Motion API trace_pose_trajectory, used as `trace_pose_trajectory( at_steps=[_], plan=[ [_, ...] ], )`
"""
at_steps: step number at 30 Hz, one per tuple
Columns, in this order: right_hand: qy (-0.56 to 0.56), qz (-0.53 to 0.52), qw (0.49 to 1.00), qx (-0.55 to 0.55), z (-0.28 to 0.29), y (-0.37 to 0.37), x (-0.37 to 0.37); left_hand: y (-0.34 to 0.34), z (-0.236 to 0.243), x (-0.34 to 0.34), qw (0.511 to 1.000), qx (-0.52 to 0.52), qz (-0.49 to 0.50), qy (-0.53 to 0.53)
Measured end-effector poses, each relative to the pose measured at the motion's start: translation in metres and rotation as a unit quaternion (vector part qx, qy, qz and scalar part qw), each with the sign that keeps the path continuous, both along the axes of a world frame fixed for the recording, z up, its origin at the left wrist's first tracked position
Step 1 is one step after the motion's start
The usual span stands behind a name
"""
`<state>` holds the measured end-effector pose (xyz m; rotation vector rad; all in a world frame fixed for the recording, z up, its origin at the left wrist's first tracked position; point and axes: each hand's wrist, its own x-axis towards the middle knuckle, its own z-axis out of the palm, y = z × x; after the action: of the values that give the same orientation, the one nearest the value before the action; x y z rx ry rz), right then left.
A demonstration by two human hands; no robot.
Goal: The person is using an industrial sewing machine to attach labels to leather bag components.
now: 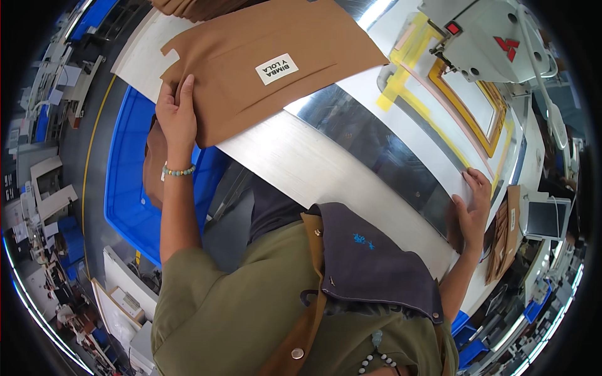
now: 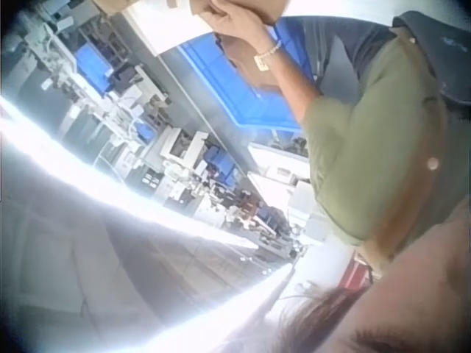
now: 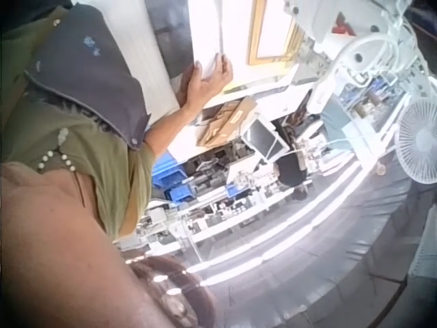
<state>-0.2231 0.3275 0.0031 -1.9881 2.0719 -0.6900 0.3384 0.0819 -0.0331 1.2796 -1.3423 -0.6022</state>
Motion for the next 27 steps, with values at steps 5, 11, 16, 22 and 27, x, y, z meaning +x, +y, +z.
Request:
trace_pose_trajectory(
  at_steps=[5, 11, 16, 22, 27],
  plan=[
    [-0.006, 0.012, 1.0, -0.009, -0.008, 0.004, -0.003, 0.012, -0.036, 0.077, 0.993, 0.007, 0.117, 0.007],
    [-0.028, 0.007, 1.0, -0.013, -0.009, 0.004, -0.002, 0.108, -0.085, 0.195, 0.894, -0.013, 0.318, -0.316],
    [-0.011, 0.004, 1.0, -0.013, -0.005, 0.006, 0.0, 0.195, -0.152, 0.265, 0.829, 0.244, 0.381, -0.329],
    [0.034, -0.014, 0.999, -0.037, -0.004, 0.012, -0.009, 0.209, -0.176, 0.325, 0.685, 0.404, 0.454, -0.403],
    [0.009, -0.041, 0.999, 0.026, 0.019, 0.024, -0.023, 0.09, -0.103, 0.246, 0.848, 0.011, 0.332, -0.412]
  ],
)
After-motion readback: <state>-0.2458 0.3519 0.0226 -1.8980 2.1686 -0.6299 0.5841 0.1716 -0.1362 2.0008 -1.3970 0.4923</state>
